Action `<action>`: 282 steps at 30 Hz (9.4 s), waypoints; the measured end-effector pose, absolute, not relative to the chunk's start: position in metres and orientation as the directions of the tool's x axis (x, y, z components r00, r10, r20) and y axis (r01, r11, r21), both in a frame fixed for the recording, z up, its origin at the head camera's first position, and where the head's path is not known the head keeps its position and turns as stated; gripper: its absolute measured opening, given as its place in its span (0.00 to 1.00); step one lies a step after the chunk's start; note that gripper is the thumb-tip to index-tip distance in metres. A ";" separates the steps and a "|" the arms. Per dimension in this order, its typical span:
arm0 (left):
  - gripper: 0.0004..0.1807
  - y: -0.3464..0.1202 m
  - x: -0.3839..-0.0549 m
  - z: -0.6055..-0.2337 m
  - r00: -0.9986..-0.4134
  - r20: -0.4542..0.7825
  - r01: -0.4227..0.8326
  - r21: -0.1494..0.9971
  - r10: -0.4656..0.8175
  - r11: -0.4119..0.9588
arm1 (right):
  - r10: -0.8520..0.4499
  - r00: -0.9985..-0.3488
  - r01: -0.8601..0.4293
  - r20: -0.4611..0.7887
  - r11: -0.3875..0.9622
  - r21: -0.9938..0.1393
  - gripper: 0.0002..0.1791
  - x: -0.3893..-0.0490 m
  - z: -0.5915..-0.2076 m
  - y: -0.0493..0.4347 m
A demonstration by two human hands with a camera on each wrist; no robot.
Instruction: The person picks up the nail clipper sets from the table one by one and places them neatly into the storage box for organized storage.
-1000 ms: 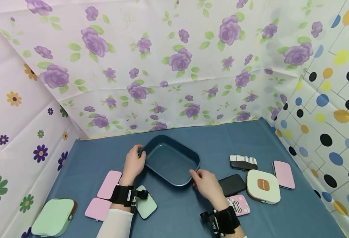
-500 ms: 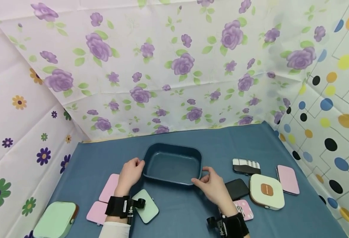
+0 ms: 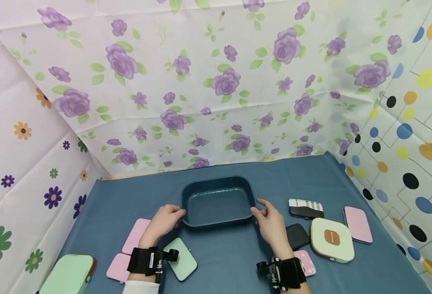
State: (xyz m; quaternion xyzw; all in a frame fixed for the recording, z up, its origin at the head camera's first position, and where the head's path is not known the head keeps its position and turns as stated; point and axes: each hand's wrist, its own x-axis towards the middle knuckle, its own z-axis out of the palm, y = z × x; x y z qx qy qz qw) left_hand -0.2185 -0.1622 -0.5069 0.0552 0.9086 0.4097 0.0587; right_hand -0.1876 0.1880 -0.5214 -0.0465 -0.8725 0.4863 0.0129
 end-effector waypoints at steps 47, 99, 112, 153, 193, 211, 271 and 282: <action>0.23 -0.174 -0.214 -0.501 -0.950 -0.097 0.089 0.825 0.295 0.557 | 0.100 -0.994 0.091 -0.038 0.602 -0.793 0.29 -0.172 -0.503 0.210; 0.22 -0.184 -0.217 -0.506 -0.924 -0.104 0.118 0.837 0.368 0.534 | 0.380 -0.784 0.599 -0.490 0.671 -0.438 0.71 -0.121 -0.521 0.373; 0.22 -0.185 -0.215 -0.508 -0.921 -0.116 0.119 0.826 0.372 0.550 | 0.434 -0.789 0.613 -0.435 0.607 -0.506 0.77 -0.121 -0.532 0.366; 0.22 -0.187 -0.214 -0.504 -0.913 -0.109 0.128 0.839 0.393 0.528 | 0.426 -0.855 0.516 -0.295 0.651 -0.557 0.76 -0.126 -0.528 0.362; 0.23 -0.190 -0.216 -0.504 -0.911 -0.104 0.139 0.834 0.400 0.535 | 0.563 -0.789 0.568 -0.247 0.514 -0.644 0.67 -0.119 -0.528 0.348; 0.19 -0.187 -0.213 -0.504 -0.918 -0.115 0.114 0.839 0.379 0.532 | 0.742 -0.607 0.520 -0.286 0.098 -0.849 0.60 -0.111 -0.526 0.348; 0.17 -0.188 -0.219 -0.510 -0.926 -0.079 0.133 0.847 0.369 0.515 | -0.008 -0.994 0.105 -0.107 0.103 -0.989 0.38 -0.220 -0.481 0.101; 0.18 -0.191 -0.221 -0.514 -0.926 -0.082 0.130 0.847 0.368 0.516 | -0.077 -0.986 0.128 -0.150 0.238 -0.963 0.33 -0.235 -0.496 0.072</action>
